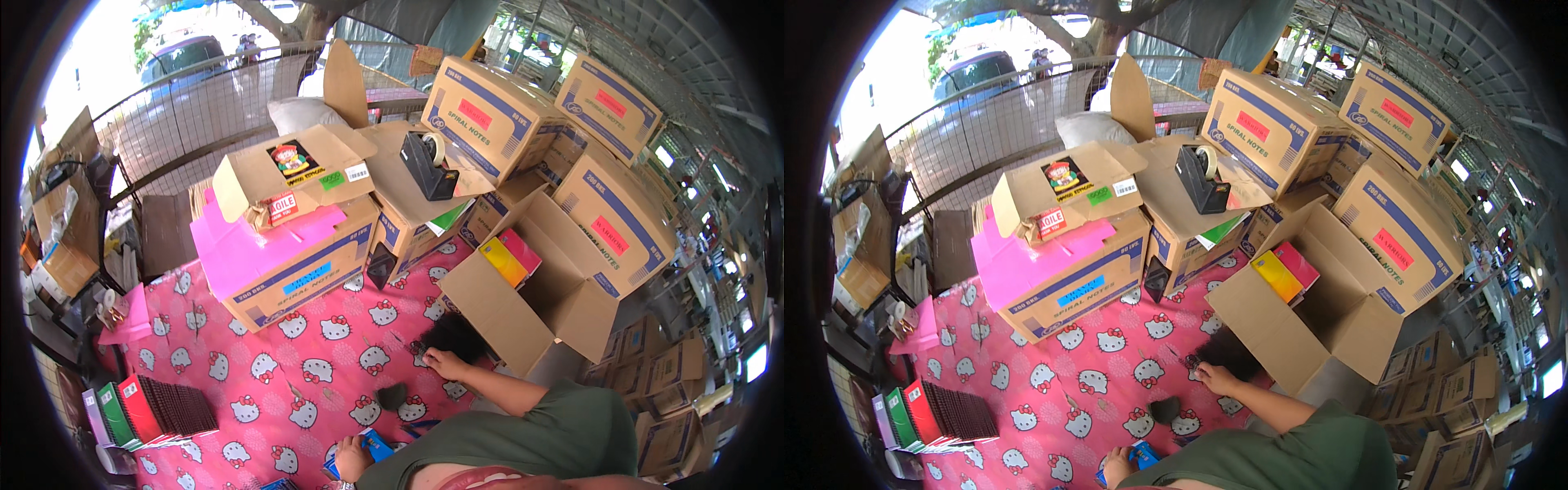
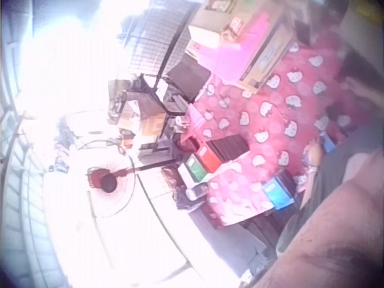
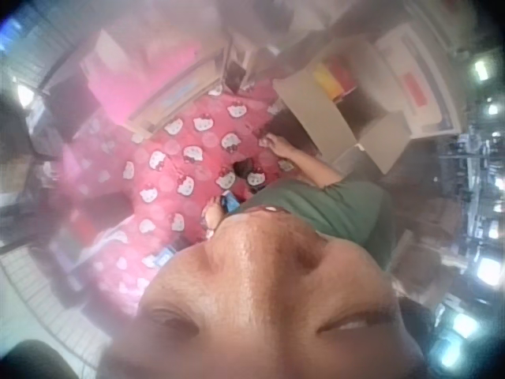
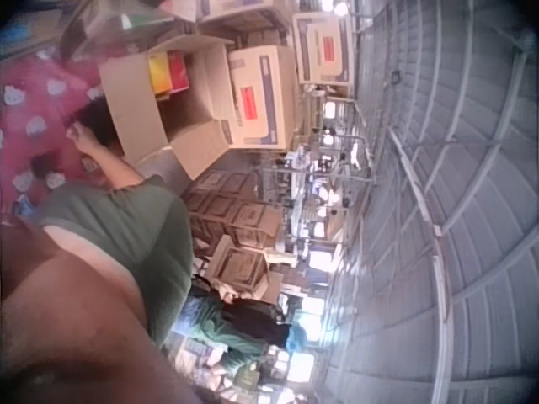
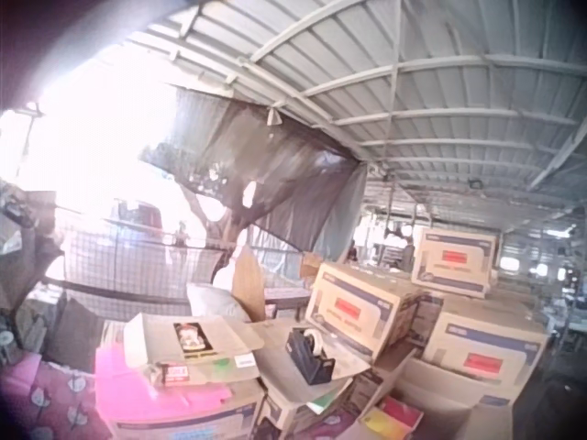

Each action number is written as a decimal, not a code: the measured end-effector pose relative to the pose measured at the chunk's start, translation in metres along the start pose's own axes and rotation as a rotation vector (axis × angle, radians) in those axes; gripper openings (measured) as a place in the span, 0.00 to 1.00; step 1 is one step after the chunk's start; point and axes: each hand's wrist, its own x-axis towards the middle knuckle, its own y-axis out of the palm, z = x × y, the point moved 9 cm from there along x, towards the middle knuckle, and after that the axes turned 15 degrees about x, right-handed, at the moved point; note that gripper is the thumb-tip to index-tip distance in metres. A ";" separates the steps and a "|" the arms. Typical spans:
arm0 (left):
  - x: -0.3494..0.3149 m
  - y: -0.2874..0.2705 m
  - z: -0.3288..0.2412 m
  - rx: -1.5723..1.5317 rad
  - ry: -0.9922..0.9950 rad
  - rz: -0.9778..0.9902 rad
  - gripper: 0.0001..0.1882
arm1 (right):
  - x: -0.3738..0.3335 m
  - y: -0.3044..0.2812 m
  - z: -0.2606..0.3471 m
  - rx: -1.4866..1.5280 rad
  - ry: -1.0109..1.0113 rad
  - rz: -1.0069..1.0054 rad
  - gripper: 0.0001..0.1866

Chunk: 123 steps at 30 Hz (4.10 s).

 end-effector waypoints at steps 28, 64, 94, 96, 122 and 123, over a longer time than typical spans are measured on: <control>-0.063 -0.095 -0.079 0.208 0.057 -0.280 0.15 | -0.053 -0.081 0.193 0.760 -0.423 0.263 0.14; -0.093 -0.095 -0.069 0.409 0.068 -0.601 0.15 | -0.130 0.121 0.207 0.191 -0.903 0.661 0.13; -0.087 -0.098 -0.078 0.280 -0.114 -0.676 0.11 | -0.142 0.130 0.202 0.018 -0.897 0.594 0.14; -0.084 -0.095 -0.085 0.323 -0.113 -0.614 0.14 | -0.147 0.117 0.207 0.065 -0.827 0.573 0.17; -0.094 -0.077 -0.058 0.331 -0.160 -0.531 0.18 | -0.094 0.139 0.185 0.697 -0.135 1.350 0.25; -0.092 -0.085 -0.060 0.334 -0.125 -0.551 0.18 | -0.118 0.142 0.195 0.760 -0.089 1.555 0.26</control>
